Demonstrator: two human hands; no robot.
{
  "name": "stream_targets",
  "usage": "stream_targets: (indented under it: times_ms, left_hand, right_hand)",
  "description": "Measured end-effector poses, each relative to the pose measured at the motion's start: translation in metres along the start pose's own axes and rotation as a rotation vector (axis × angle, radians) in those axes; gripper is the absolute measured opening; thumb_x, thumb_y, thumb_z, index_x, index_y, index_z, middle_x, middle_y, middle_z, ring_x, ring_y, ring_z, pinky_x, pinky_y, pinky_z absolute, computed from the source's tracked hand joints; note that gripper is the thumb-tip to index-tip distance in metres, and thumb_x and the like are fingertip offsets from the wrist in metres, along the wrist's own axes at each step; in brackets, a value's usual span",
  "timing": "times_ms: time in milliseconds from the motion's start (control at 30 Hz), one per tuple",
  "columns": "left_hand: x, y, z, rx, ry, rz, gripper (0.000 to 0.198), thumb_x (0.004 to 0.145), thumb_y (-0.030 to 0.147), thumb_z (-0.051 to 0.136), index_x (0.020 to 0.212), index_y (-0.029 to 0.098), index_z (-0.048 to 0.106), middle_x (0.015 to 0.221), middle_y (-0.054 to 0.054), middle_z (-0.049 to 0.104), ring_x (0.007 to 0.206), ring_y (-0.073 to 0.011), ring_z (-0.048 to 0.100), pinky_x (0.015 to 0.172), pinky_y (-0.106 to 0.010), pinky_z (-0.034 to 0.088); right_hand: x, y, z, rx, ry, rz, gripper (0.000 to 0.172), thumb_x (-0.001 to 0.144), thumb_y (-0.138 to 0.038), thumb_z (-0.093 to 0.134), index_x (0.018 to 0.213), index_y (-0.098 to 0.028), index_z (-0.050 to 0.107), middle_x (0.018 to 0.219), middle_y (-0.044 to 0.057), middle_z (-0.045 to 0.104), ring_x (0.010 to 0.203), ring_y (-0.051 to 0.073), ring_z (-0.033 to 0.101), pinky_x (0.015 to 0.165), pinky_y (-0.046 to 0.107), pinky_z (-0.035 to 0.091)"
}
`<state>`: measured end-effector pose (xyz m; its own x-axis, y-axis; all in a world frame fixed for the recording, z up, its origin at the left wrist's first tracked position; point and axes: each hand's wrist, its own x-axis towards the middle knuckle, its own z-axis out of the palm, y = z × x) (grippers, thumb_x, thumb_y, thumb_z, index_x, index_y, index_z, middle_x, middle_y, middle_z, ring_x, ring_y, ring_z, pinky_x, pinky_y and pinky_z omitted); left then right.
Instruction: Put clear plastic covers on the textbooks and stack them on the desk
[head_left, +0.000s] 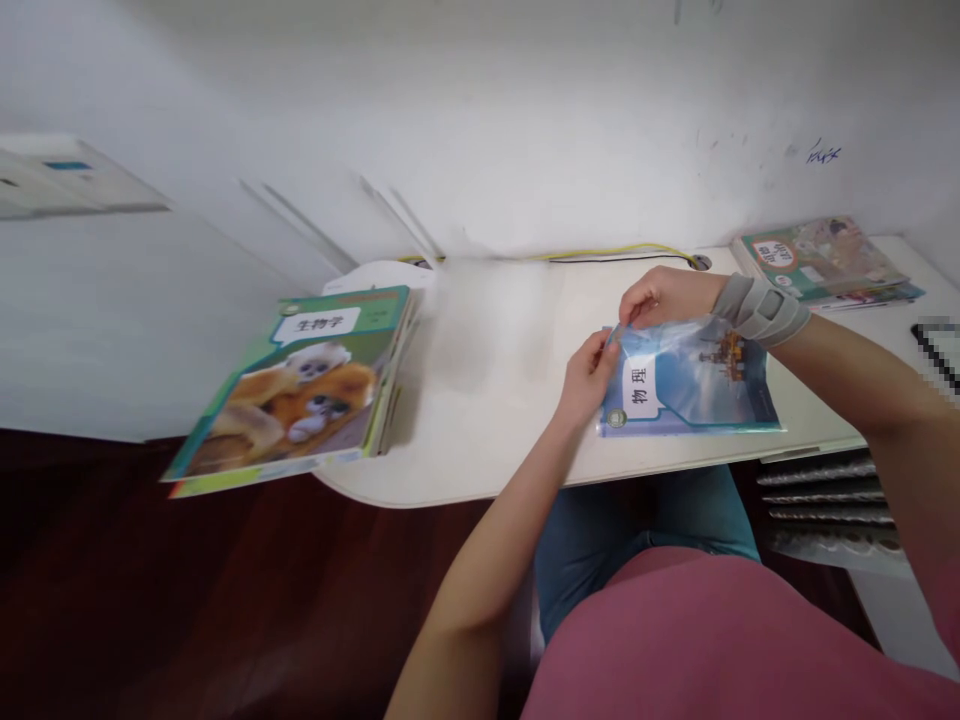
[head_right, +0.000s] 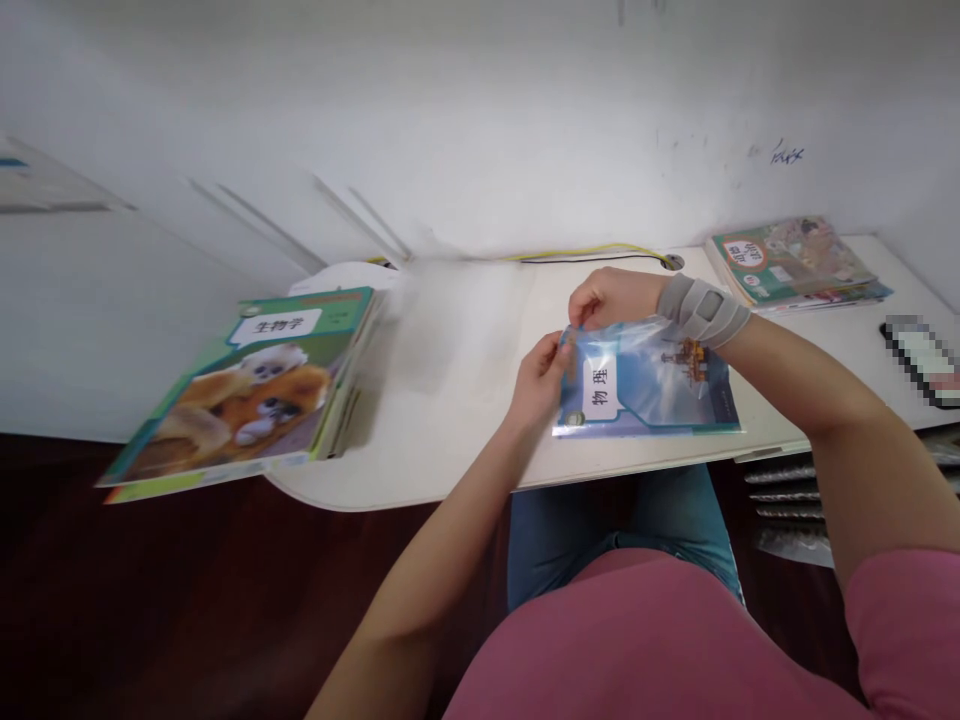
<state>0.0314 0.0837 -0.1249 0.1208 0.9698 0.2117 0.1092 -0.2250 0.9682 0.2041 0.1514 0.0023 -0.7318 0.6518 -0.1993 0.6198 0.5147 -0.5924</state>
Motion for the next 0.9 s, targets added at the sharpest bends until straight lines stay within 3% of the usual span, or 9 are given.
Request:
stream_targets:
  times_ms: [267,433,800,900]
  left_hand:
    - [0.002,-0.006,-0.003,-0.100,-0.021,-0.053,0.032,0.086,0.045,0.054,0.101,0.022,0.070,0.090,-0.003,0.069,0.080,-0.0170,0.060,0.076,-0.031,0.047]
    - [0.001,-0.007,-0.002,-0.153,-0.023,-0.074,0.033,0.083,0.048,0.057,0.097,0.022,0.072,0.087,-0.003,0.070,0.077,-0.0168,0.061,0.072,-0.031,0.048]
    - [0.000,-0.010,-0.001,-0.162,-0.041,-0.082,0.042,0.082,0.051,0.058,0.105,0.018,0.070,0.090,-0.004,0.070,0.079,-0.0173,0.060,0.075,-0.031,0.048]
    - [0.000,-0.012,0.000,-0.127,-0.077,-0.092,0.040,0.082,0.050,0.058,0.105,0.019,0.066,0.089,-0.003,0.068,0.078,-0.0167,0.060,0.072,-0.030,0.048]
  right_hand:
    - [-0.004,0.004,0.004,-0.086,0.058,-0.174,0.009,0.076,-0.019,0.057,0.079,-0.015,0.064,0.072,0.000,0.065,0.066,0.011,0.057,0.065,0.024,0.045]
    - [-0.010,0.007,0.008,-0.168,0.135,-0.227,0.014,0.076,-0.021,0.054,0.078,-0.016,0.066,0.070,0.001,0.065,0.064,0.012,0.056,0.064,0.026,0.043]
    - [-0.014,0.008,0.021,-0.406,0.206,-0.058,0.018,0.078,-0.021,0.053,0.080,-0.014,0.071,0.079,0.006,0.070,0.071,0.017,0.059,0.069,0.029,0.039]
    - [-0.014,0.011,0.020,-0.361,0.257,-0.056,0.017,0.078,-0.018,0.052,0.077,-0.015,0.069,0.078,0.005,0.068,0.069,0.016,0.057,0.068,0.028,0.039]
